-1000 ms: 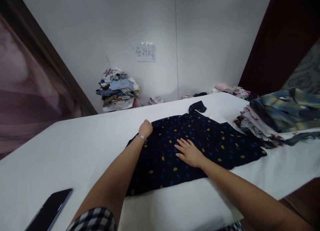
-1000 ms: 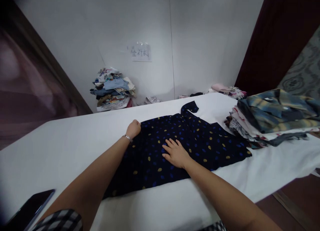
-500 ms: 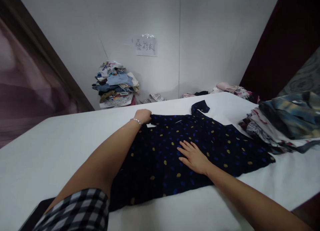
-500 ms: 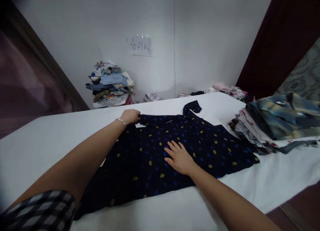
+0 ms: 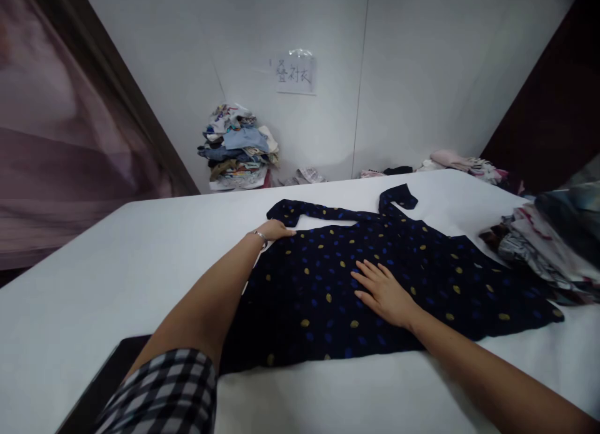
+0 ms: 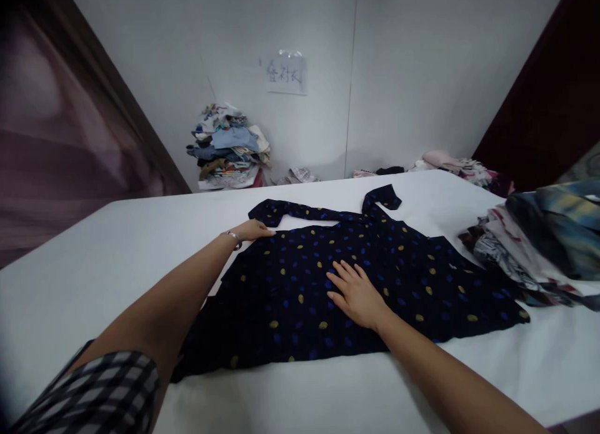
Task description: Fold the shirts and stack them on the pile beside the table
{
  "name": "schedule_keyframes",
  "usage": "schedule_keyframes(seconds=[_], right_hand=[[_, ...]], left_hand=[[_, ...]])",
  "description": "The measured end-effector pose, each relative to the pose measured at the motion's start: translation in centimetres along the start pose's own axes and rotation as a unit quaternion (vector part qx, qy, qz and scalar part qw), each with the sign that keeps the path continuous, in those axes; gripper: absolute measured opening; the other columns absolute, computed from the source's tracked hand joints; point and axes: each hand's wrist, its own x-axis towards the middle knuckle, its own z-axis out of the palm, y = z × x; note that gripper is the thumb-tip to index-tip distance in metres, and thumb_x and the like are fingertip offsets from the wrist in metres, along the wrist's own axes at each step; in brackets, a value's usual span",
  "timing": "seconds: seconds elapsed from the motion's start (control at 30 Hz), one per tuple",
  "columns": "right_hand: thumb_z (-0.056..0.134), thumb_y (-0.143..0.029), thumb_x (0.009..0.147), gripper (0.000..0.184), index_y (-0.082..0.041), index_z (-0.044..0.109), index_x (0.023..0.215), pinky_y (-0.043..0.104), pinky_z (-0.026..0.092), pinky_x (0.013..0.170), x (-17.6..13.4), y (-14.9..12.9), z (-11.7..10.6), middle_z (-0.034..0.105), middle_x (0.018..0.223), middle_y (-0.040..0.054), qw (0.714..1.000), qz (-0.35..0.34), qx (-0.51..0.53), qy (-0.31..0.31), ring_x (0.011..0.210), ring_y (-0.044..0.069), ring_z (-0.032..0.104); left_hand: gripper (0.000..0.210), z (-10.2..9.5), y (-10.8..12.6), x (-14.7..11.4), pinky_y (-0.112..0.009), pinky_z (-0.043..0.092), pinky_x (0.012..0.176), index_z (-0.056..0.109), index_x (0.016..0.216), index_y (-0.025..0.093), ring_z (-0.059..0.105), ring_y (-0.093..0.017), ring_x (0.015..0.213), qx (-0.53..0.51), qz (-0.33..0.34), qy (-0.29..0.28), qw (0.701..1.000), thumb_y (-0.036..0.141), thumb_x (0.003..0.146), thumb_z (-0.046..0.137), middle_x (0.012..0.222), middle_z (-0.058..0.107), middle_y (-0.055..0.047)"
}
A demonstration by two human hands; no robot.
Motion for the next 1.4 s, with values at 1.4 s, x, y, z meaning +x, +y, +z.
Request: schedule_keyframes(seconds=[1.4], right_hand=[[0.026, -0.061, 0.096, 0.06, -0.029, 0.049, 0.141, 0.052, 0.022, 0.117, -0.1, 0.7, 0.8, 0.035, 0.154, 0.0049, 0.999, 0.0, -0.025, 0.023, 0.144, 0.026, 0.028]], left_hand=[[0.013, 2.5, -6.2, -11.4, -0.032, 0.049, 0.074, 0.06, 0.062, 0.021, 0.066, -0.026, 0.086, -0.065, -0.112, 0.069, 0.989, 0.03, 0.068, 0.067, 0.073, 0.068, -0.007]])
